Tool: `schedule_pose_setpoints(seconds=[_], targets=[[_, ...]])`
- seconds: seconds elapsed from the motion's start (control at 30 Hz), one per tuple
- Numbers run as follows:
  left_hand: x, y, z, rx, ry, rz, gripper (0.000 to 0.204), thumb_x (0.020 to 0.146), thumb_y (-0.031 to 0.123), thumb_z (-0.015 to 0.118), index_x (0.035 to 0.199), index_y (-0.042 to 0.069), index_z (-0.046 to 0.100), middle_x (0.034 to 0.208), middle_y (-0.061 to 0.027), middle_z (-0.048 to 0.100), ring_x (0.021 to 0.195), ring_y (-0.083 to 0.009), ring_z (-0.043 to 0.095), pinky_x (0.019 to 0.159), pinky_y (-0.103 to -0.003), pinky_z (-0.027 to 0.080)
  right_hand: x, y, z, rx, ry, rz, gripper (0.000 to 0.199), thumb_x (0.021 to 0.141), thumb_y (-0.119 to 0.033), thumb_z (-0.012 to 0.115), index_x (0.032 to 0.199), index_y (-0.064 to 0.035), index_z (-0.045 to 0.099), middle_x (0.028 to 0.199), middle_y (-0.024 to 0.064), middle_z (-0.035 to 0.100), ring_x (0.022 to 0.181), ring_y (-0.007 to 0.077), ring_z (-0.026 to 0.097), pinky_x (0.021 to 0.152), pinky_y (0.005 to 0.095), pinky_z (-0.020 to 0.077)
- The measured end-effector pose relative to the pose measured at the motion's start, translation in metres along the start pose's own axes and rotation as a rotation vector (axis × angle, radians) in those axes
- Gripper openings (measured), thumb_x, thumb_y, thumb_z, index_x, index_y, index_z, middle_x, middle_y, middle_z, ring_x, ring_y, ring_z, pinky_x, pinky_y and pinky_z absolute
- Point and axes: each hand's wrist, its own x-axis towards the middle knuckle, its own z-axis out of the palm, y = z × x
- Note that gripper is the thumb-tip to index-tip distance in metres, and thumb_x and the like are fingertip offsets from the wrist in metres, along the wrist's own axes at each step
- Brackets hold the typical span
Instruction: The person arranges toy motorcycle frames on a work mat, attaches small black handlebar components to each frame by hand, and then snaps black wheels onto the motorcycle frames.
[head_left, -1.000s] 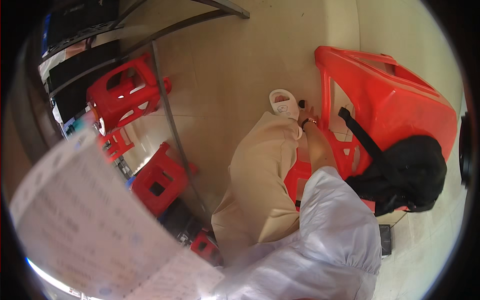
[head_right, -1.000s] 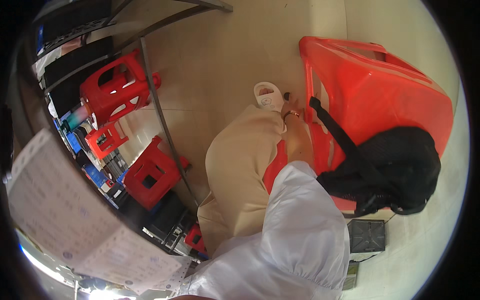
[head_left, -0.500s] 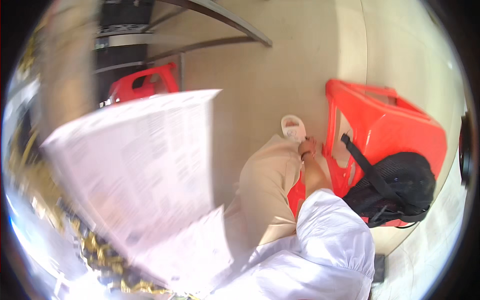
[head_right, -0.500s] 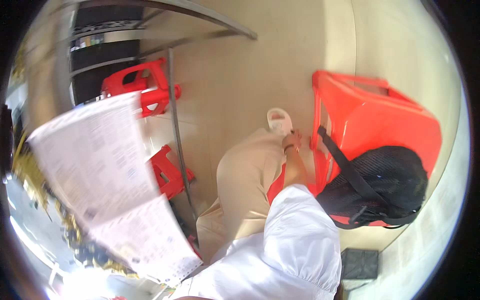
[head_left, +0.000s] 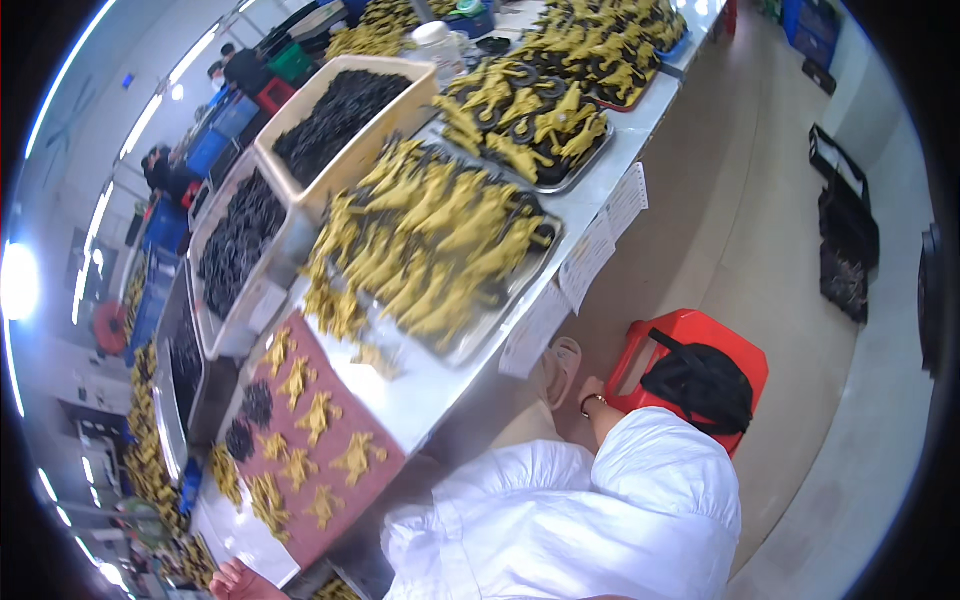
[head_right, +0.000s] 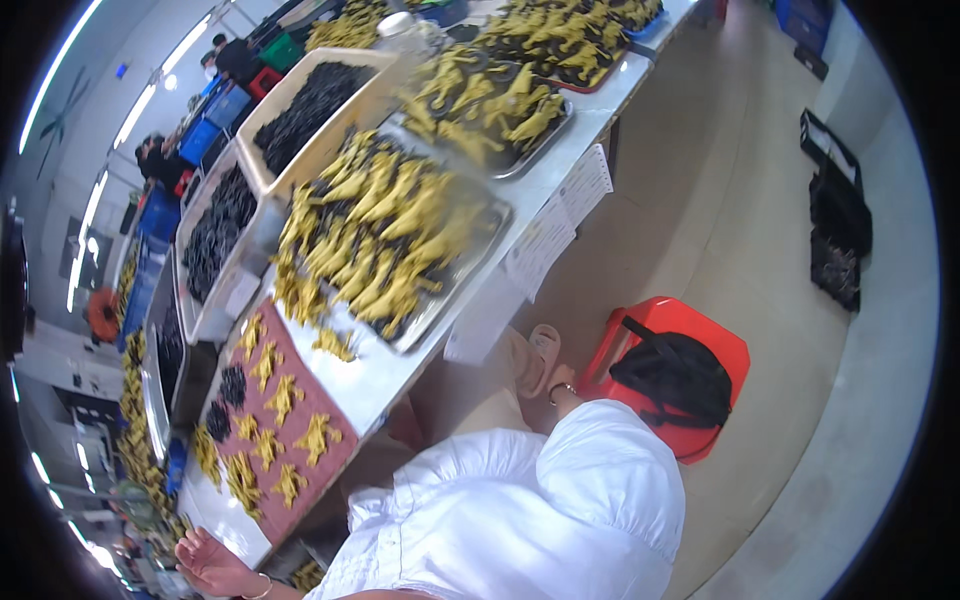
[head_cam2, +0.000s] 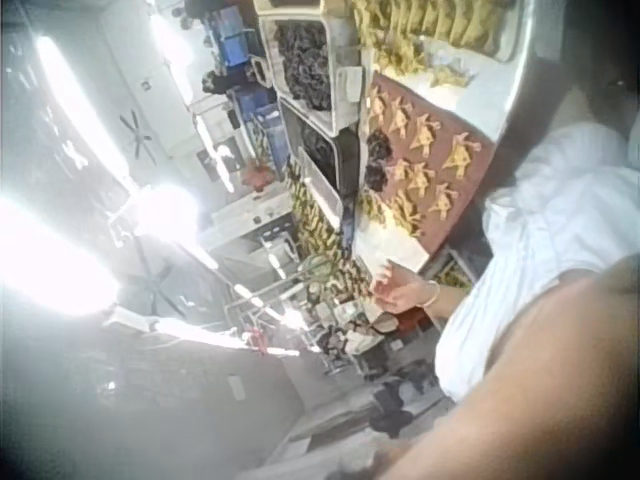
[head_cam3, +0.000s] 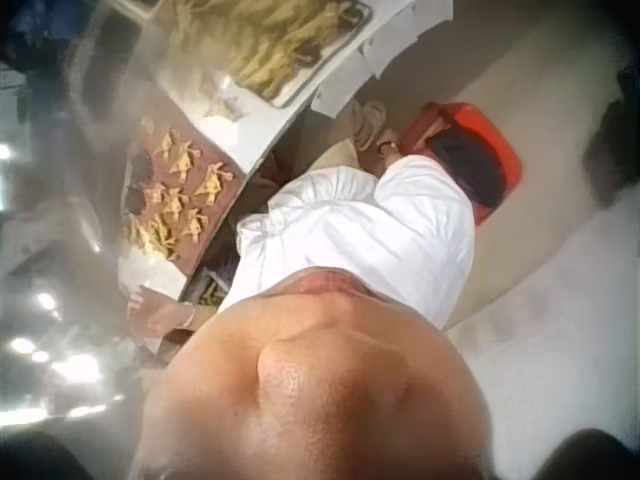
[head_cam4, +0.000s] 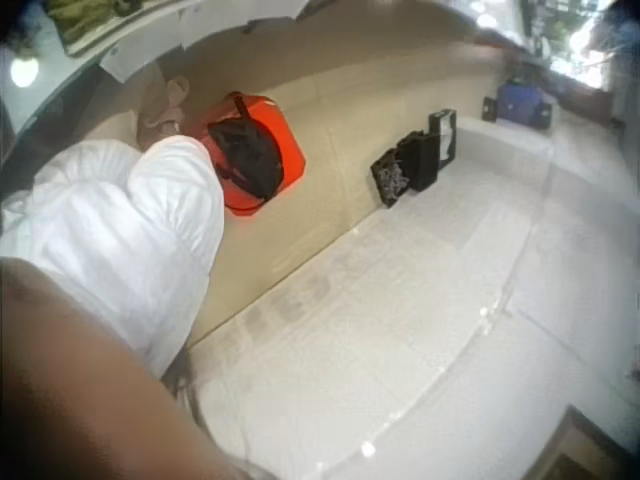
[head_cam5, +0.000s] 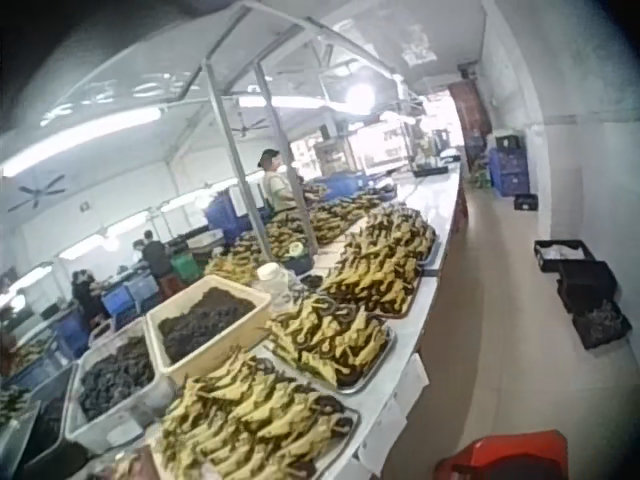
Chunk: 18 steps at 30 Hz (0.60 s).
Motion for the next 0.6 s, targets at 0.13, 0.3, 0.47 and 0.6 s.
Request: schedule_pose_setpoints(seconds=[0.13,0.3,0.47,0.6], targets=[[-0.032,0.026,-0.01,0.146,0.105,0.097,0.033,0.099,0.028,0.041,0.095,-0.002,0.054,0.084,-0.0053,0.041,0.081,-0.0192,0.039,0.083,-0.036,0.034,-0.038,0.023,-0.014,-0.877,-0.097,-0.465,0.03,0.083,-0.018,0.064,0.108,-0.0036,0.069,0.105,0.0205,0.068,0.097,0.03,0.069,0.077,0.0407,0.0574],[-0.059,0.035,-0.05,0.128,0.281,0.196,0.036,0.1,0.029,0.042,0.097,-0.002,0.061,0.079,-0.0043,0.044,0.079,-0.0177,0.039,0.078,-0.034,0.032,-0.081,0.01,-0.068,-1.022,-0.238,-0.551,0.028,0.085,-0.028,0.06,0.106,-0.0134,0.072,0.106,0.0143,0.07,0.093,0.0286,0.069,0.078,0.0437,0.0558],[-0.08,0.035,-0.071,0.067,0.358,0.225,0.035,0.099,0.028,0.044,0.097,-0.002,0.061,0.078,-0.0045,0.046,0.078,-0.0176,0.04,0.077,-0.034,0.032,-0.081,-0.004,-0.088,-1.107,-0.177,-0.57,0.028,0.085,-0.027,0.06,0.107,-0.0134,0.071,0.107,0.014,0.069,0.094,0.0286,0.069,0.079,0.0439,0.0556],[-0.101,0.046,-0.077,0.05,0.356,0.205,0.035,0.099,0.026,0.043,0.1,-0.004,0.062,0.081,-0.006,0.048,0.08,-0.0184,0.04,0.079,-0.034,0.034,-0.088,-0.033,-0.095,-1.169,-0.169,-0.613,0.028,0.085,-0.027,0.06,0.107,-0.0134,0.071,0.107,0.0139,0.069,0.096,0.0286,0.068,0.079,0.044,0.0554]])
